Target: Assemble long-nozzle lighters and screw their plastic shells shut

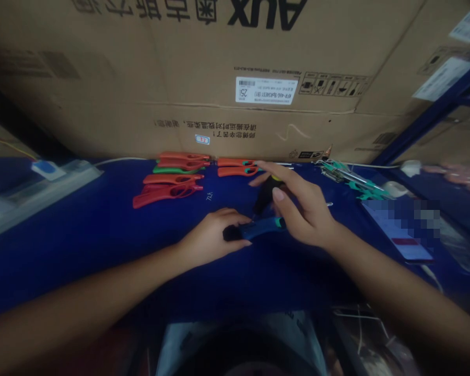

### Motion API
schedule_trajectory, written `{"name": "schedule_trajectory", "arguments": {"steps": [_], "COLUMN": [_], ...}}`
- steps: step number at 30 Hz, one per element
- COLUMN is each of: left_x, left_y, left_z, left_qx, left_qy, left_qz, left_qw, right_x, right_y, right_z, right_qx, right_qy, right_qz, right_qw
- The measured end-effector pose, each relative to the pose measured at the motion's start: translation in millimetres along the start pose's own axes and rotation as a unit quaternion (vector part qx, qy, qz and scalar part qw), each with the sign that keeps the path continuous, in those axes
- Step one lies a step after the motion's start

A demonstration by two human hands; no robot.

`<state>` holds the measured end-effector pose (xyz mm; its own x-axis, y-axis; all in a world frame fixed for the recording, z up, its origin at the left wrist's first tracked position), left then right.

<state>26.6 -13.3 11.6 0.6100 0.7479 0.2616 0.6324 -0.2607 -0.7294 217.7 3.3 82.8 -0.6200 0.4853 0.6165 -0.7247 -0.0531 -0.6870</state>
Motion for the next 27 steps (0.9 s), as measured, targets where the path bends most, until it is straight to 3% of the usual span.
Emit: {"name": "schedule_trajectory", "arguments": {"steps": [2,7,13,18,20,22,24,27], "left_x": [-0.1,-0.5,-0.1,0.1,0.1,0.1,0.1,0.1], "left_y": [-0.1,-0.2,0.0,-0.2,-0.1,-0.2,-0.4,-0.7], "left_z": [0.1,0.5,-0.1,-1.0,-1.0,-0.7,-0.5,-1.1], "left_qx": [0.001,-0.002,-0.004,0.001,0.0,0.0,0.003,0.002], "left_qy": [-0.001,-0.008,0.005,-0.005,-0.003,-0.001,-0.001,-0.001], "left_qz": [-0.001,-0.001,-0.004,0.001,0.003,0.001,-0.003,-0.003], "left_qw": [1.0,1.0,1.0,1.0,1.0,1.0,1.0,1.0], "right_x": [0.4,-0.3,4.1,-0.3,0.0,2.1,3.0,0.7], "right_y": [4.4,-3.7,-1.2,-7.0,-5.9,-2.6,-1.1,-6.9], "right_z": [-2.0,2.9,5.3,8.7,7.8,5.2,4.1,6.1], "right_qx": [0.066,-0.059,0.129,-0.065,-0.051,0.036,0.08,-0.037], "right_qy": [0.027,-0.006,0.003,-0.067,-0.058,-0.02,-0.004,-0.048], "right_qz": [0.039,-0.101,0.033,-0.119,-0.089,-0.011,0.023,-0.076], "right_qw": [0.997,0.993,0.991,0.989,0.993,0.999,0.997,0.995]}}
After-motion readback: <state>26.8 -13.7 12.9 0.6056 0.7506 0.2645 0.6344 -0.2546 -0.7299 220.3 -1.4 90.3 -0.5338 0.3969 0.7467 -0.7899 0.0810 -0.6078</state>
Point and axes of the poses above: each hand's wrist, its own x-axis towards the middle knuckle, its own y-axis out of the palm, z = x × y, the point moved 3 cm from there along x, towards the middle knuckle, and after that the axes turned 9 degrees about z, right-handed, at the moved point
